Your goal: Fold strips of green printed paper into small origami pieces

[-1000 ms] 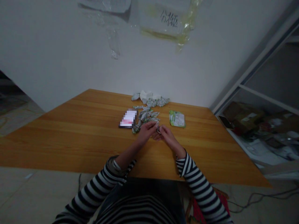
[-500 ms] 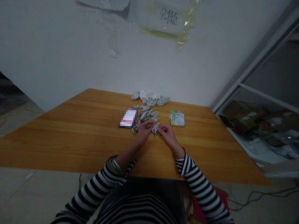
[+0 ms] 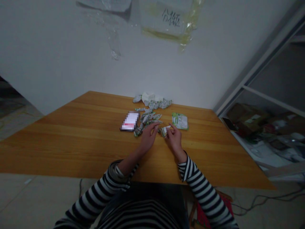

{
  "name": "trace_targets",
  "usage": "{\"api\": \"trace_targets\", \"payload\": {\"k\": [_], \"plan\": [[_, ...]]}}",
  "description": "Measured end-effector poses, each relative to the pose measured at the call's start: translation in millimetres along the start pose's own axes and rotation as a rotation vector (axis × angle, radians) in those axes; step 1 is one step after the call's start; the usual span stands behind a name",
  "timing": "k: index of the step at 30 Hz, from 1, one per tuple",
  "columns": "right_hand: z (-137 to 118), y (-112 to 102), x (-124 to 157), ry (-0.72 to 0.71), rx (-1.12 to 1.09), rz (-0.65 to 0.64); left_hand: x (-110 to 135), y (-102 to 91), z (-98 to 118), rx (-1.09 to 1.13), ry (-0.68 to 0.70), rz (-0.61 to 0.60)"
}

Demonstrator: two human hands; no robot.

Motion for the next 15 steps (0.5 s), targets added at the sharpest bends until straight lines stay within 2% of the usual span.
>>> {"api": "trace_targets", "payload": {"k": [2,4,7,11,15], "plan": [[-3.5,-0.8,0.8,-0.027,0.019,0.023,1.4,6.1,3.4,-0.073,0.038,-0.081],[-8.8,3.6,2.5,-0.067,0.034,-0.009,2.8,12.3,4.7,-0.149,0.062,-0.155],[-15.9,9.3,4.3,-0.127,0.049,-0.059,3.2,16.6,3.5,-0.246,0.080,-0.206],[-16.8,7.7,2.7,-0.121,-0.026,-0.073,3.0,19.3,1.8,-0.226,0.077,-0.255],[-15.4,6.7,1.0,-0.077,-0.108,-0.107,4.7,23.7,-0.3,-0.151,-0.002,-0.333]]}}
Point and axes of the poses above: each hand's wrist, its own x-axis away from the middle knuckle, its own y-axis out of the palm, z = x × y, the point moved 7 cm from there along -x, towards the middle knuckle, and after that the axes turned 1 degree about -z, right-handed, at the moved point
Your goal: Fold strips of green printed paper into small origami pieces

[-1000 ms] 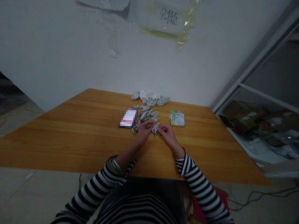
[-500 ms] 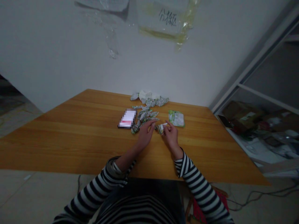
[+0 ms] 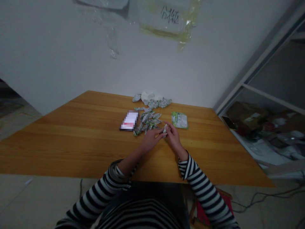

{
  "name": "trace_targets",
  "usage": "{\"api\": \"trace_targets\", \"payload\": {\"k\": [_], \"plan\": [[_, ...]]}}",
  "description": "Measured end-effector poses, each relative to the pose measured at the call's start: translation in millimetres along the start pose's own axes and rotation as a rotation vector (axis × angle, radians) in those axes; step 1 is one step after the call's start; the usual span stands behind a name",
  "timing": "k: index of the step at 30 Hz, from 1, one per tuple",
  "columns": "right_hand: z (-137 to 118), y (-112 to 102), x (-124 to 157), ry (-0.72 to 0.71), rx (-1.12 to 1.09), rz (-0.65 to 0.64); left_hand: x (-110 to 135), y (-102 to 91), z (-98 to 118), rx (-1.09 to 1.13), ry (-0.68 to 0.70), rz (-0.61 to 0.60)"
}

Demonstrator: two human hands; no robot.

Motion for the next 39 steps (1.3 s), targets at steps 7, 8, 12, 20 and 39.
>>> {"api": "trace_targets", "payload": {"k": [7,8,12,20,39], "plan": [[-3.4,4.0,0.4,0.020,-0.084,-0.079,1.5,1.6,-2.4,0.089,-0.041,-0.009],[-3.8,5.0,0.3,0.022,-0.096,-0.095,1.5,1.7,-1.9,0.086,-0.037,-0.013],[-2.7,7.7,-0.4,0.019,-0.079,-0.135,1.1,4.1,2.7,0.087,-0.021,-0.066],[1.8,3.8,3.1,-0.049,0.220,-0.093,1.1,9.7,-9.8,0.115,-0.066,-0.018],[-13.8,3.6,2.1,-0.115,0.212,-0.287,-4.3,-15.0,-45.0,0.615,-0.236,0.153]]}}
Point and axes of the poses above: each hand's wrist, its own x-axis away from the middle knuckle, its own y-axis out of the palm, z = x × y, the point moved 7 cm from there along -x, towards the middle knuckle, and after that the axes turned 1 degree about -z, right-handed, at the moved point
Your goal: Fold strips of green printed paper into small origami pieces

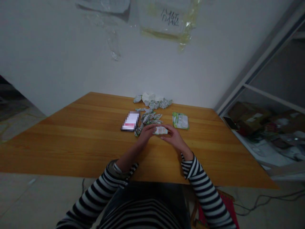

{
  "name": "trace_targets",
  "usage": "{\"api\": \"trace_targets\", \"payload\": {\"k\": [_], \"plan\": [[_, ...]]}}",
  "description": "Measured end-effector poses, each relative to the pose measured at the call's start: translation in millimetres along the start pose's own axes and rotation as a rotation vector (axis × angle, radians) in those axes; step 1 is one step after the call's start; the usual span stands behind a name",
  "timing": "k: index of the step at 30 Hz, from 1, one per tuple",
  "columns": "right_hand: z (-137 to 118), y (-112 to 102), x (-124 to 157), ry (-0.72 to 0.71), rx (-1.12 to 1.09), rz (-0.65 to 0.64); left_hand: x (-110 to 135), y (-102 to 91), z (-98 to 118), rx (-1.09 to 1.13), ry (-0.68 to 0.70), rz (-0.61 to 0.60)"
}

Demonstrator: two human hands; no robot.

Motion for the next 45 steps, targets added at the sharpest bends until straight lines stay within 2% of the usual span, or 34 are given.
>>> {"api": "trace_targets", "payload": {"k": [5,11,23,29,33,37,42,45], "plan": [[-0.9,-10.7,-1.8,0.057,-0.078,0.069,4.5,11.1,8.2,0.062,-0.065,-0.109],[3.1,-17.4,-2.8,0.105,-0.143,0.113,7.8,15.6,18.6,-0.072,-0.053,-0.146],[4.4,-21.9,-2.2,0.118,-0.176,0.020,5.3,9.9,21.8,-0.152,-0.025,-0.117],[4.8,-20.2,-2.4,0.098,-0.171,0.031,4.3,11.9,21.0,-0.208,0.022,-0.133],[10.4,-17.1,-2.8,0.077,-0.145,0.072,4.6,15.5,22.2,-0.252,0.059,-0.167],[11.8,-22.7,-2.7,0.063,-0.114,0.101,7.8,19.7,27.2,-0.272,0.077,-0.200],[3.3,-33.3,-1.6,0.052,-0.094,0.066,12.4,27.7,28.3,-0.252,0.085,-0.286],[-2.5,-32.1,-2.0,0.036,-0.080,0.016,12.6,27.2,27.7,-0.256,0.098,-0.290]]}}
Point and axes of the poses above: each hand's wrist, its own x-axis away from the middle knuckle, its own y-axis out of the palm, z = x × y, the point moved 7 cm from there along -x, towards the middle knuckle, and after that the axes turned 1 degree about -z, right-handed, at the moved point
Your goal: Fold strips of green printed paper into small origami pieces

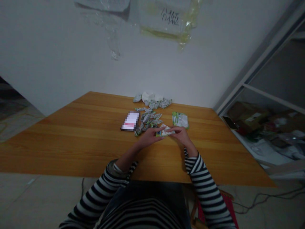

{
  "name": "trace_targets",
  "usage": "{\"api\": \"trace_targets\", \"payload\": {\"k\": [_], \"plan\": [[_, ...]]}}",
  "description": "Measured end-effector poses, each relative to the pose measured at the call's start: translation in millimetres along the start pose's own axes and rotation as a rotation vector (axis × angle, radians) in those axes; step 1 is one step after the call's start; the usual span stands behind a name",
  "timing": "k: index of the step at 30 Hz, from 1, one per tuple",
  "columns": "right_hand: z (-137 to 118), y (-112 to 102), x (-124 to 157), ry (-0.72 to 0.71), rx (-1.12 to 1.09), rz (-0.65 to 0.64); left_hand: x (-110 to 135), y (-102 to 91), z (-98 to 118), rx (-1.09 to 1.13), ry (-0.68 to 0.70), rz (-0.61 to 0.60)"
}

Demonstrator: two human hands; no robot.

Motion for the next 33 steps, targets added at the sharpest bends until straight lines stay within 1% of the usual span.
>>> {"api": "trace_targets", "payload": {"k": [3,6,13,17,19,22,25,27,31,33], "plan": [[-2.2,4.3,-0.9,-0.014,0.019,-0.034,-0.1,-2.7,0.4,-0.014,0.007,0.021],[-1.2,3.6,-1.2,-0.021,0.031,-0.015,-0.2,-2.6,1.6,-0.002,0.009,0.014],[2.6,-6.4,0.5,-0.016,0.049,0.008,2.2,5.7,1.6,0.203,-0.039,-0.132],[0.7,-7.7,0.4,-0.024,0.049,-0.009,3.1,3.7,6.0,0.214,-0.041,-0.159],[-2.0,-3.7,-0.1,-0.036,0.049,-0.023,2.2,0.8,8.5,0.176,-0.030,-0.137],[-6.3,7.3,-0.7,-0.053,0.056,-0.041,0.0,-4.4,10.6,0.101,-0.008,-0.071],[-7.0,14.0,-0.6,-0.053,0.060,-0.030,-1.3,-6.5,10.1,0.072,0.002,-0.041],[-5.5,11.3,-0.4,-0.045,0.055,0.002,-1.3,-7.4,8.9,0.072,-0.005,-0.033],[-1.8,-2.4,-0.6,-0.025,0.042,0.098,-1.0,-10.0,7.8,0.078,-0.026,-0.011],[-0.6,-4.6,-0.9,-0.012,0.035,0.136,-1.2,-10.7,6.8,0.094,-0.036,0.006]]}}
Point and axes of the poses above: each hand's wrist, its own x-axis away from the middle knuckle, its own y-axis out of the palm, z = x × y, the point moved 7 cm from there along -x, towards the middle knuckle, and after that the axes turned 1 degree about -z, right-handed, at the moved point
